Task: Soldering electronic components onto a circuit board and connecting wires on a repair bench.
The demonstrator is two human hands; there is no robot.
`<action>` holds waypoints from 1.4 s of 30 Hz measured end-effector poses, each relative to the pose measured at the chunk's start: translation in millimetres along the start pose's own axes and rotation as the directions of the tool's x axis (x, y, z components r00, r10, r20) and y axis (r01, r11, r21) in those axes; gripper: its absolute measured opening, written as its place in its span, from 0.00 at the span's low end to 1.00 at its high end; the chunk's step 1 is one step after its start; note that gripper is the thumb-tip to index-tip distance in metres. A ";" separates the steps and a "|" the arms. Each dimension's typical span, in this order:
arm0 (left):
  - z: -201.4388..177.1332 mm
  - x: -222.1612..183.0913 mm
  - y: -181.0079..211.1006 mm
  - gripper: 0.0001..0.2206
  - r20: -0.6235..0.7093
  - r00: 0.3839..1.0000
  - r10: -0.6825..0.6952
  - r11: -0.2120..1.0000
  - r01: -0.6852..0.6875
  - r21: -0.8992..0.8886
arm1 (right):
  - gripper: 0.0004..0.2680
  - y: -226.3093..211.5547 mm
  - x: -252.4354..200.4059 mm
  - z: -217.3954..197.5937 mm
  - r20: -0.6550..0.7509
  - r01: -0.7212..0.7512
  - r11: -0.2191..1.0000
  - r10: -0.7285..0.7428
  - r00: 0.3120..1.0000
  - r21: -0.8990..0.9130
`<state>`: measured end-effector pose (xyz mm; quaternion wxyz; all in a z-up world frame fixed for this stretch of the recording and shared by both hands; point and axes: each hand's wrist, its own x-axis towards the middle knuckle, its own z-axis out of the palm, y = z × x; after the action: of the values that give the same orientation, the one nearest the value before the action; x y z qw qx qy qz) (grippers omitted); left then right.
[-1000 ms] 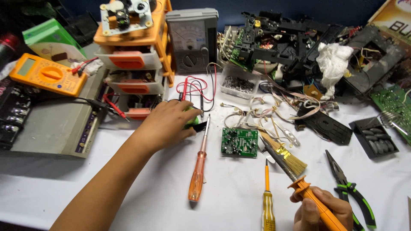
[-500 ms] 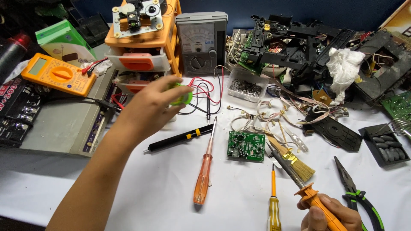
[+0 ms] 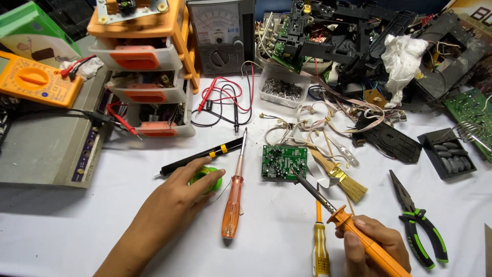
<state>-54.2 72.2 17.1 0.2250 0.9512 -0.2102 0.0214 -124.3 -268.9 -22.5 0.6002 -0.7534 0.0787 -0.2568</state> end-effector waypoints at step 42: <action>33.1 48.8 26.9 0.06 -0.121 0.809 0.575 0.818 -0.564 0.114 | 0.06 -16.3 2.0 10.4 0.153 0.256 0.965 -0.246 0.957 -0.052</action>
<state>-22.5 16.9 5.3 0.1885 0.8476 -0.4671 0.1668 -120.7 -256.4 -8.1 0.5395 -0.7949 -0.0523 -0.2727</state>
